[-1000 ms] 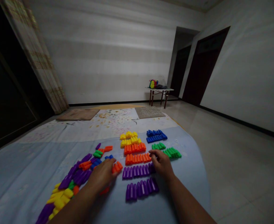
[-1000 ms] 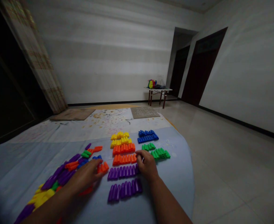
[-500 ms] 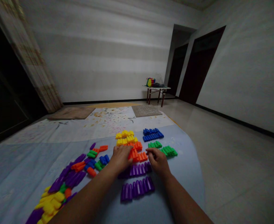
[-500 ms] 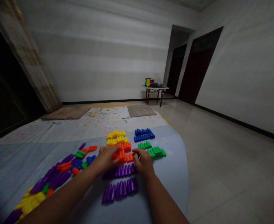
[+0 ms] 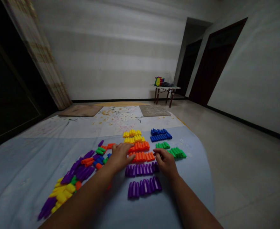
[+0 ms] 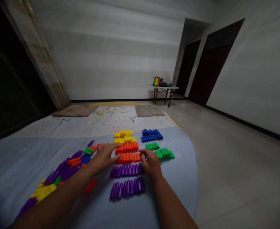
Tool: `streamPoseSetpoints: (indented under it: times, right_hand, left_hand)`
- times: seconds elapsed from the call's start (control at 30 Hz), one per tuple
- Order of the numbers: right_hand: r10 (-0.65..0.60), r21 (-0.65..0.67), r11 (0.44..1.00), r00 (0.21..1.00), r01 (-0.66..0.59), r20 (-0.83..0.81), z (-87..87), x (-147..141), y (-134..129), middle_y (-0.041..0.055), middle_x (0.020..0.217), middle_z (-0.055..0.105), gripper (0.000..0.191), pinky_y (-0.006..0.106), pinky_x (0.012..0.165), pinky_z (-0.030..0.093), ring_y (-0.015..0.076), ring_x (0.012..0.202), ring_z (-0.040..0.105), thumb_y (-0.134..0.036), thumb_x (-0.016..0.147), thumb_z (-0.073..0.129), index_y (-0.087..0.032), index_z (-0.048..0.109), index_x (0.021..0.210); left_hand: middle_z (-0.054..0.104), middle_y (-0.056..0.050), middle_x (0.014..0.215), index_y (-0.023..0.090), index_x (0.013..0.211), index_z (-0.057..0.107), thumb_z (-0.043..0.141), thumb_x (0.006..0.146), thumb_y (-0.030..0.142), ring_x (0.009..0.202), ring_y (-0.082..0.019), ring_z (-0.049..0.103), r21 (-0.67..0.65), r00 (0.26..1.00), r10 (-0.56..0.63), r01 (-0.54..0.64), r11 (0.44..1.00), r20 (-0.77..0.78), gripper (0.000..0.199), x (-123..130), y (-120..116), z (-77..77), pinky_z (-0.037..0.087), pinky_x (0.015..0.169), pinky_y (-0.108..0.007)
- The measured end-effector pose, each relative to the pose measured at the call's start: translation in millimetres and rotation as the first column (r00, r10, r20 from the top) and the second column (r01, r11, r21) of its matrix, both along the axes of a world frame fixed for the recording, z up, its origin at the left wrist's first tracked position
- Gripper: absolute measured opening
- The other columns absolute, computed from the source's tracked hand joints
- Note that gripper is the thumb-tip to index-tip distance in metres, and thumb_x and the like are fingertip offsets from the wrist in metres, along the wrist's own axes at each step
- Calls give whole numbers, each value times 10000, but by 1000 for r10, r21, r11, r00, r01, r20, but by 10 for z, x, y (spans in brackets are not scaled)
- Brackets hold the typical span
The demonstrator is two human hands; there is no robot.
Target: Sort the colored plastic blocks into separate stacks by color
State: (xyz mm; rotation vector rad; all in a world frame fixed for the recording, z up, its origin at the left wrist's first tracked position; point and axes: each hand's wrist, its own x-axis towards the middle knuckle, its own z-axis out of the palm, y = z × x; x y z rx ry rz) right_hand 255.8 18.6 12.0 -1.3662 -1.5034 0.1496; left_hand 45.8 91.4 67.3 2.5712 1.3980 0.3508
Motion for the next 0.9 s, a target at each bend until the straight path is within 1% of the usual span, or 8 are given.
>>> streamPoseSetpoints:
  times: [0.13, 0.23, 0.33, 0.43, 0.53, 0.7, 0.8, 0.9]
  right_hand:
    - [5, -29, 1000, 1000, -5, 12, 0, 4, -16, 49, 771, 664, 222, 260, 603, 473, 164, 673, 614, -230, 824, 431, -179, 637, 888]
    - [31, -35, 999, 998, -29, 47, -5, -4, -29, 47, 783, 663, 219, 259, 583, 468, 160, 663, 610, -229, 828, 432, -177, 634, 892]
    - [69, -13, 998, 989, -68, 130, 10, -63, -52, 47, 793, 650, 209, 274, 618, 469, 160, 676, 597, -199, 830, 431, -172, 624, 906]
    - [150, 6, 988, 957, -156, 248, 79, -215, -94, 56, 818, 633, 199, 291, 664, 469, 166, 716, 579, -164, 823, 448, -172, 606, 945]
    - [276, -44, 959, 893, -279, 354, 207, -468, -148, 63, 860, 630, 209, 299, 702, 464, 175, 785, 570, -145, 826, 465, -187, 601, 979]
    - [501, -288, 865, 730, -410, 465, 428, -978, -210, 54, 959, 630, 213, 291, 759, 450, 178, 879, 559, -179, 812, 546, -207, 615, 1011]
    - [594, -384, 804, 609, -454, 525, 437, -1261, -187, 52, 995, 624, 258, 289, 780, 438, 187, 914, 540, -239, 791, 601, -208, 603, 1047]
    - [620, -433, 784, 528, -445, 581, 348, -1491, -119, 49, 984, 630, 275, 295, 762, 432, 202, 915, 530, -283, 794, 604, -207, 591, 1057]
  left_hand:
    - [619, -37, 1162, 259, 1111, 578, 432, 809, 435, 1114, -224, 504, 55, 980, 161, -169, 984, 121, 379, -533, -66, 147, 281, 984, -400]
    - [649, -22, 1102, 244, 1053, 615, 426, 790, 451, 1059, -216, 551, 50, 934, 315, -327, 944, 165, 384, -1005, -108, 180, 350, 952, -348]
    - [653, -31, 1091, 217, 1059, 610, 429, 764, 457, 1019, -198, 578, -16, 869, 454, -460, 888, 199, 421, -1449, -121, 74, 418, 885, -285]
    - [657, -47, 1080, 195, 1057, 603, 430, 744, 504, 981, -197, 596, -93, 810, 513, -509, 855, 284, 472, -1780, -103, -126, 443, 864, -282]
    - [670, -67, 1041, 168, 1030, 614, 454, 710, 526, 968, -214, 603, -139, 761, 511, -501, 854, 400, 506, -1949, -67, -314, 456, 863, -304]
    - [678, -72, 1015, 162, 997, 628, 467, 710, 517, 940, -210, 615, -158, 701, 504, -499, 852, 505, 484, -1988, -28, -472, 472, 852, -310]
    - [672, -66, 1031, 174, 997, 631, 463, 729, 517, 940, -207, 615, -122, 715, 491, -502, 856, 498, 467, -2007, -9, -545, 478, 843, -305]
    - [671, -55, 1029, 192, 998, 631, 453, 752, 514, 929, -200, 618, -99, 751, 470, -483, 870, 465, 442, -2048, 13, -629, 484, 821, -292]
